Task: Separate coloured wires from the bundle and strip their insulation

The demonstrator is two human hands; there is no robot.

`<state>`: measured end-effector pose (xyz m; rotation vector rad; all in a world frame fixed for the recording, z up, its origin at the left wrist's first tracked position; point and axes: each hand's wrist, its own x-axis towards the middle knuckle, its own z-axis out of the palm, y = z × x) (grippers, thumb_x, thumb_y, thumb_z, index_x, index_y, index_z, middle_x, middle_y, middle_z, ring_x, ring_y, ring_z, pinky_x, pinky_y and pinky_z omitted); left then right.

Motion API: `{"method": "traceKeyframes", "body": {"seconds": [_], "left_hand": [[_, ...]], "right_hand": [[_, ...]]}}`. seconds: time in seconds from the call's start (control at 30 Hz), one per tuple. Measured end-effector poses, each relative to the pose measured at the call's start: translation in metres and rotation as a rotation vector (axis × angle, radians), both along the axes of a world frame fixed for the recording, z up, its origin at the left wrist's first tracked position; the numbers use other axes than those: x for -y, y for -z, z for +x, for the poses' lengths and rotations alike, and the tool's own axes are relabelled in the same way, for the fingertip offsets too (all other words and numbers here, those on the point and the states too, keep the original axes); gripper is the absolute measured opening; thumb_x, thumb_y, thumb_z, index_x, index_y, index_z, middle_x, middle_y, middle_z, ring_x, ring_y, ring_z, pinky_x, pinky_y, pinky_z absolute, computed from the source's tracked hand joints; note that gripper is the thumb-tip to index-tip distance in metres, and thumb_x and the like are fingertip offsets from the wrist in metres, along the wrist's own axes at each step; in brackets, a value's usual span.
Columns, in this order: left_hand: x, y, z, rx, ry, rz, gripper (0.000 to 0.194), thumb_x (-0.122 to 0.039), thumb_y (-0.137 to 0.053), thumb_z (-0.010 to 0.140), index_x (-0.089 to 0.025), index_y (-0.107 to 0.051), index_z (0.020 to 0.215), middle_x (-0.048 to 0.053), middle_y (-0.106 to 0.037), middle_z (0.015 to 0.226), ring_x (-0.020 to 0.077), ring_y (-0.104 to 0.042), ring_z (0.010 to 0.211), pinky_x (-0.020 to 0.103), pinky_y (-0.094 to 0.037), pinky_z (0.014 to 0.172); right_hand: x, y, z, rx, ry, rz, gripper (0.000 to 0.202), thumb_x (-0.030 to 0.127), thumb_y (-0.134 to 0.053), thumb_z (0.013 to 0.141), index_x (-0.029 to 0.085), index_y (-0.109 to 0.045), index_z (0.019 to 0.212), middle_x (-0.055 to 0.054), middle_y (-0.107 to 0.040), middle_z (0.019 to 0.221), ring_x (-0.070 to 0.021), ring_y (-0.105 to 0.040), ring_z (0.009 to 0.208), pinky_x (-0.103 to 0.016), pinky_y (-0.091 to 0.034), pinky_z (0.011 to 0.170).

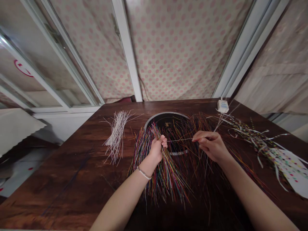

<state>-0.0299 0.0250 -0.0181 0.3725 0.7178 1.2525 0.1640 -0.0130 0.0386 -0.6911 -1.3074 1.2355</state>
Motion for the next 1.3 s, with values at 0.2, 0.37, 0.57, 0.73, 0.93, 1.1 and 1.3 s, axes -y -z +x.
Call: {"method": "traceKeyframes", "body": {"seconds": [0.2, 0.37, 0.57, 0.73, 0.93, 1.1, 1.3], "left_hand": [[-0.002, 0.001, -0.001, -0.024, -0.003, -0.003, 0.016, -0.009, -0.058, 0.07, -0.013, -0.043, 0.069, -0.004, -0.043, 0.057, 0.0001, -0.033, 0.042, 0.011, -0.027, 0.039], [-0.002, -0.003, -0.001, -0.073, 0.016, 0.012, 0.016, -0.014, -0.063, 0.069, -0.012, -0.048, 0.072, 0.001, -0.053, 0.061, 0.0024, -0.042, 0.045, 0.013, -0.032, 0.041], [0.002, -0.008, 0.003, -0.264, 0.084, 0.082, 0.019, -0.024, -0.065, 0.068, -0.01, -0.054, 0.074, 0.006, -0.061, 0.064, 0.0038, -0.044, 0.045, 0.015, -0.033, 0.04], [0.003, -0.01, 0.003, -0.329, 0.131, 0.119, 0.025, -0.028, -0.068, 0.065, -0.009, -0.058, 0.076, 0.005, -0.061, 0.059, 0.0046, -0.045, 0.044, 0.016, -0.032, 0.04], [0.003, -0.007, 0.003, -0.317, 0.131, 0.149, 0.026, -0.031, -0.068, 0.064, -0.01, -0.06, 0.077, 0.006, -0.062, 0.062, 0.0053, -0.048, 0.048, 0.016, -0.035, 0.043], [0.004, -0.007, 0.003, -0.268, 0.143, 0.138, 0.026, -0.029, -0.068, 0.065, -0.01, -0.059, 0.079, 0.005, -0.063, 0.065, 0.0045, -0.049, 0.049, 0.016, -0.036, 0.046], [0.003, -0.01, 0.003, -0.122, 0.226, 0.065, 0.014, -0.02, -0.06, 0.072, -0.01, -0.056, 0.081, 0.011, -0.065, 0.076, 0.0127, -0.06, 0.063, 0.021, -0.045, 0.055]], "right_hand": [[0.01, -0.009, 0.025, 0.005, -0.249, -0.06, 0.024, 0.04, -0.07, 0.061, 0.019, -0.063, 0.053, 0.004, -0.038, 0.04, -0.0041, -0.026, 0.034, -0.019, -0.015, 0.031], [0.001, -0.015, 0.037, -0.121, -0.091, -0.286, 0.035, 0.056, -0.05, 0.074, 0.025, -0.061, 0.085, 0.009, -0.015, 0.044, -0.0054, -0.005, 0.037, -0.018, -0.005, 0.029], [-0.014, 0.006, 0.006, 0.191, -0.095, -0.445, 0.03, 0.043, -0.054, 0.075, 0.017, -0.056, 0.089, 0.009, -0.025, 0.051, -0.0033, -0.013, 0.039, -0.016, -0.007, 0.033], [-0.003, 0.013, -0.018, 0.596, -0.183, -0.411, 0.032, 0.044, -0.051, 0.075, 0.013, -0.061, 0.074, 0.008, -0.03, 0.045, -0.0033, -0.02, 0.036, -0.018, -0.013, 0.034], [0.0, 0.023, -0.026, 0.837, -0.216, -0.124, 0.031, 0.041, -0.055, 0.073, 0.013, -0.063, 0.064, 0.002, -0.048, 0.049, -0.007, -0.037, 0.045, -0.021, -0.024, 0.042], [0.005, 0.02, -0.028, 0.849, -0.325, -0.193, 0.034, 0.042, -0.051, 0.077, 0.014, -0.057, 0.059, 0.004, -0.043, 0.04, -0.0061, -0.035, 0.037, -0.02, -0.023, 0.039], [0.006, -0.002, -0.019, 0.214, -0.365, -0.454, 0.038, 0.05, -0.043, 0.081, 0.019, -0.035, 0.06, 0.009, -0.028, 0.044, -0.0041, -0.012, 0.036, -0.018, -0.008, 0.033]]}}
